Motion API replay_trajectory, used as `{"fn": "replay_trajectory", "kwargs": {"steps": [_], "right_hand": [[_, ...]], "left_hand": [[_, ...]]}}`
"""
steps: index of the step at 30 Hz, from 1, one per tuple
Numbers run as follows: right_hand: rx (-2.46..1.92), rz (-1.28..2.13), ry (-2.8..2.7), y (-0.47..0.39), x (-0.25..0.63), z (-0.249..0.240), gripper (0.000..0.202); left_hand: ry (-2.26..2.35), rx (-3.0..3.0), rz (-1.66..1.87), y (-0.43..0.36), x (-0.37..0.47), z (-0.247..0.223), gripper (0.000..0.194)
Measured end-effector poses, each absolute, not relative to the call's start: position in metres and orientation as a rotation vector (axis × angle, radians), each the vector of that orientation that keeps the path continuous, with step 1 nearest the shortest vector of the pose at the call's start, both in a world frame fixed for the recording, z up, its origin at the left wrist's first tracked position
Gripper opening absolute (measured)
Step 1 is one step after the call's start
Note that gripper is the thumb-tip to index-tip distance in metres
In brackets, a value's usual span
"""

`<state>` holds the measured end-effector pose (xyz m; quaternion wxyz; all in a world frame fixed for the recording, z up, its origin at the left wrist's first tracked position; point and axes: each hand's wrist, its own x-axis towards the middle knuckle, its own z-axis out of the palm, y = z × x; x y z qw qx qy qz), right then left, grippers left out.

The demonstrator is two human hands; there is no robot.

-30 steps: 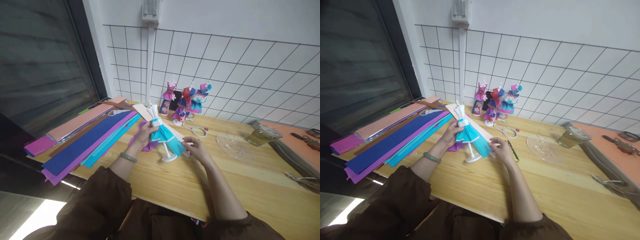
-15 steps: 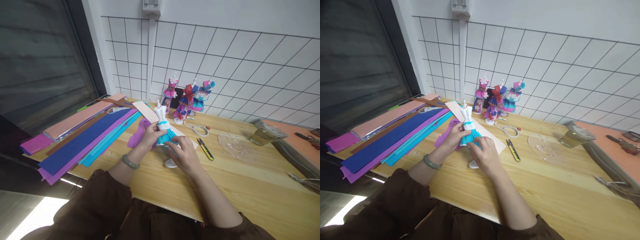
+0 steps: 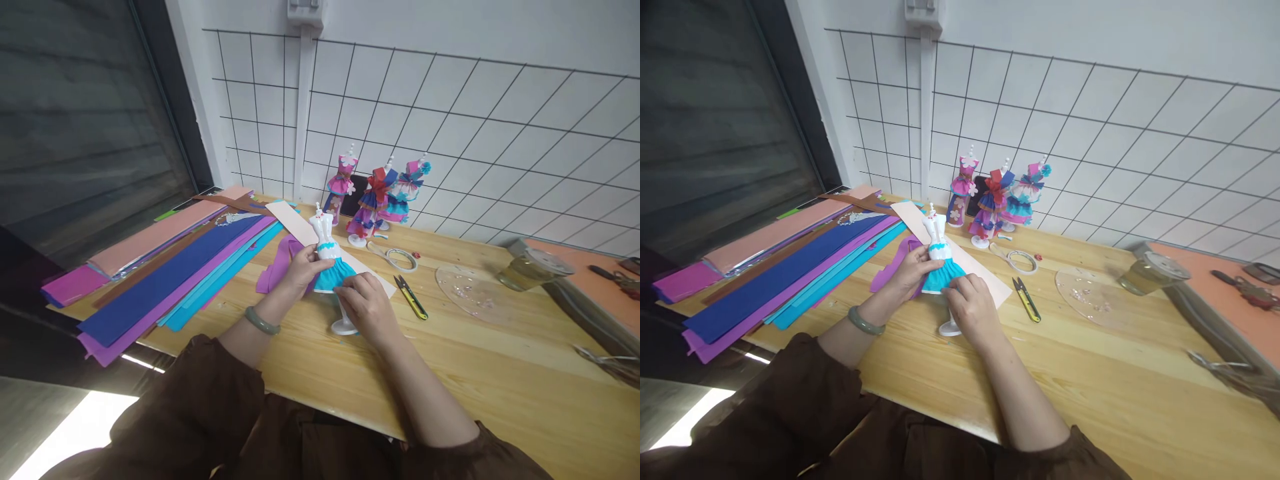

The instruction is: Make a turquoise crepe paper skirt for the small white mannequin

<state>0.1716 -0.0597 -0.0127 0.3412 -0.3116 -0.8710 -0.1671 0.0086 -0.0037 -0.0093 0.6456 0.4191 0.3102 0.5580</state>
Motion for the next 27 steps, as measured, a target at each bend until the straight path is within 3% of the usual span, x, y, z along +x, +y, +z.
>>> {"fn": "replay_trajectory", "kwargs": {"steps": [9,15,27], "right_hand": [[-0.802,-0.394,-2.263,-0.061,0.1701,-0.0099,0.012],[-0.835,-0.376,-2.27,-0.0613,0.1686,-0.0111,0.013],[-0.824,-0.374,-2.3,-0.0607,0.1685,-0.0124,0.014]], "left_hand": [[0.654,0.932,1.256,-0.0032,0.008,-0.007,0.038],[0.673,1.005,1.265,-0.004,0.0084,-0.0093,0.052],[0.711,1.039,1.267,-0.0071,0.0098,-0.0089,0.058]]}}
